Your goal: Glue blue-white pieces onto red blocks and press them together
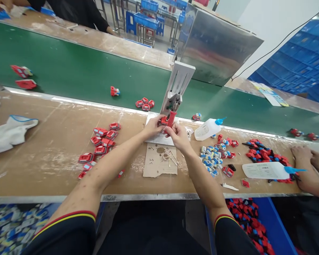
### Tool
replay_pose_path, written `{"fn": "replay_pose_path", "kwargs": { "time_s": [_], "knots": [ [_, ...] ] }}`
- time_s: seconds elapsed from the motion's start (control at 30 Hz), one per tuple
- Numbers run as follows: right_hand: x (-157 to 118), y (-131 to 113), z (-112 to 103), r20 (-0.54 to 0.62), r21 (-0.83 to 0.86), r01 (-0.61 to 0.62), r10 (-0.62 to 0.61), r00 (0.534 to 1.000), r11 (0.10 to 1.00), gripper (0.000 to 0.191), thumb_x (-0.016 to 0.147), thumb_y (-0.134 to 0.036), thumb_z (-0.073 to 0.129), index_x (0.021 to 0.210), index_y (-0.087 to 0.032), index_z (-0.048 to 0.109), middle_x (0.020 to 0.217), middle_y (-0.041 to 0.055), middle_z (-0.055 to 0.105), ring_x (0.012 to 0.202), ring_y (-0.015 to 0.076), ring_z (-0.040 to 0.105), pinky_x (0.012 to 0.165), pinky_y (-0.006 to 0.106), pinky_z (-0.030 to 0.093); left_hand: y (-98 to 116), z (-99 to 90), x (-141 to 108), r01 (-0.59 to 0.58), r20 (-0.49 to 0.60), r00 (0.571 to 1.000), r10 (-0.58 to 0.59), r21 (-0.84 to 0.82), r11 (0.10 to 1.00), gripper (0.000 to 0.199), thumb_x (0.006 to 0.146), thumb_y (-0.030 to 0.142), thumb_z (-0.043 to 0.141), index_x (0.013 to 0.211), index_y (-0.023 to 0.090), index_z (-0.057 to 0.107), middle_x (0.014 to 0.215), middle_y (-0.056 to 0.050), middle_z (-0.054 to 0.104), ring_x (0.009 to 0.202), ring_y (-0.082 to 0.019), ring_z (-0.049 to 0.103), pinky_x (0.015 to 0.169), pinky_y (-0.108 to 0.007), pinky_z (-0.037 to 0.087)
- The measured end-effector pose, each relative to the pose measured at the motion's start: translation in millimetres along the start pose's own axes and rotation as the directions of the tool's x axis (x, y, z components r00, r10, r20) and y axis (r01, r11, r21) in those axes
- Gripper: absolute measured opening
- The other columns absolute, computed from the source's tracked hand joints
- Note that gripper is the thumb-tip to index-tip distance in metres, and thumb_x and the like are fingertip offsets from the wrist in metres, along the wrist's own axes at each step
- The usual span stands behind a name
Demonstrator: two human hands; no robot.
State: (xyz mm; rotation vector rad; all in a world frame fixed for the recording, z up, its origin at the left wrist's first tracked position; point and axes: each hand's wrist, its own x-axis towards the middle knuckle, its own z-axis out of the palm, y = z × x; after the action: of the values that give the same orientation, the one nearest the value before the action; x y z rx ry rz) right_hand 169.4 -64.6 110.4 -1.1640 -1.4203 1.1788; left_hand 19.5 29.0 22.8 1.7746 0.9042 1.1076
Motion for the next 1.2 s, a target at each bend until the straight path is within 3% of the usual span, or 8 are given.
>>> {"fn": "replay_pose_path", "kwargs": {
  "time_s": [0.13,0.23,0.57,1.03,1.2],
  "knots": [
    [-25,-52,-6,0.016,0.158,0.022,-0.025,1.0,0.987,0.057,0.08,-0.071,0.076,0.069,-0.025,0.045,0.068,-0.0017,0.063,0.058,0.0121,0.063,0.051,0.027,0.053,2,2.3,0,0.022,-0.015,1.0,-0.022,-0.014,1.0,0.048,0.083,0.013,0.071,0.13,0.015,0.061,0.115,-0.009,0.078,0.099,-0.019,0.075,0.096,-0.035,0.061],
    [-29,-73,-6,0.038,0.206,-0.02,0.012,0.999,0.978,0.057,0.076,-0.07,0.081,0.071,-0.026,0.046,0.067,-0.002,0.063,0.06,0.013,0.066,0.048,0.026,0.052,5,1.8,-1,0.031,-0.024,0.999,-0.032,-0.015,0.999,0.048,0.083,0.013,0.073,0.129,0.016,0.061,0.117,-0.009,0.078,0.103,-0.021,0.076,0.099,-0.038,0.061],
    [-29,-58,-2,0.051,0.203,-0.078,0.069,0.996,0.976,0.061,0.071,-0.069,0.084,0.067,-0.025,0.043,0.067,-0.0021,0.063,0.055,0.0115,0.064,0.044,0.024,0.049,10,0.6,2,0.035,-0.016,0.999,-0.035,-0.013,0.999,0.045,0.083,0.014,0.075,0.126,0.017,0.063,0.116,-0.007,0.079,0.106,-0.022,0.076,0.099,-0.038,0.061],
    [-28,-74,-5,0.008,0.24,-0.072,0.072,0.997,0.968,0.054,0.075,-0.069,0.081,0.073,-0.026,0.047,0.066,-0.003,0.059,0.061,0.0127,0.067,0.041,0.023,0.044,14,0.0,4,0.031,-0.01,0.999,-0.031,0.028,0.999,0.041,0.083,0.012,0.075,0.122,0.015,0.064,0.109,-0.008,0.079,0.099,-0.021,0.075,0.095,-0.036,0.06],
    [-28,-59,-4,0.069,0.225,-0.072,0.058,0.996,0.972,0.057,0.075,-0.068,0.083,0.07,-0.025,0.046,0.068,-0.003,0.064,0.055,0.0105,0.065,0.043,0.022,0.047,11,0.5,4,0.023,0.004,1.0,-0.023,0.012,1.0,0.041,0.083,0.012,0.072,0.122,0.015,0.063,0.107,-0.007,0.078,0.097,-0.02,0.075,0.094,-0.036,0.06]
  ]
}}
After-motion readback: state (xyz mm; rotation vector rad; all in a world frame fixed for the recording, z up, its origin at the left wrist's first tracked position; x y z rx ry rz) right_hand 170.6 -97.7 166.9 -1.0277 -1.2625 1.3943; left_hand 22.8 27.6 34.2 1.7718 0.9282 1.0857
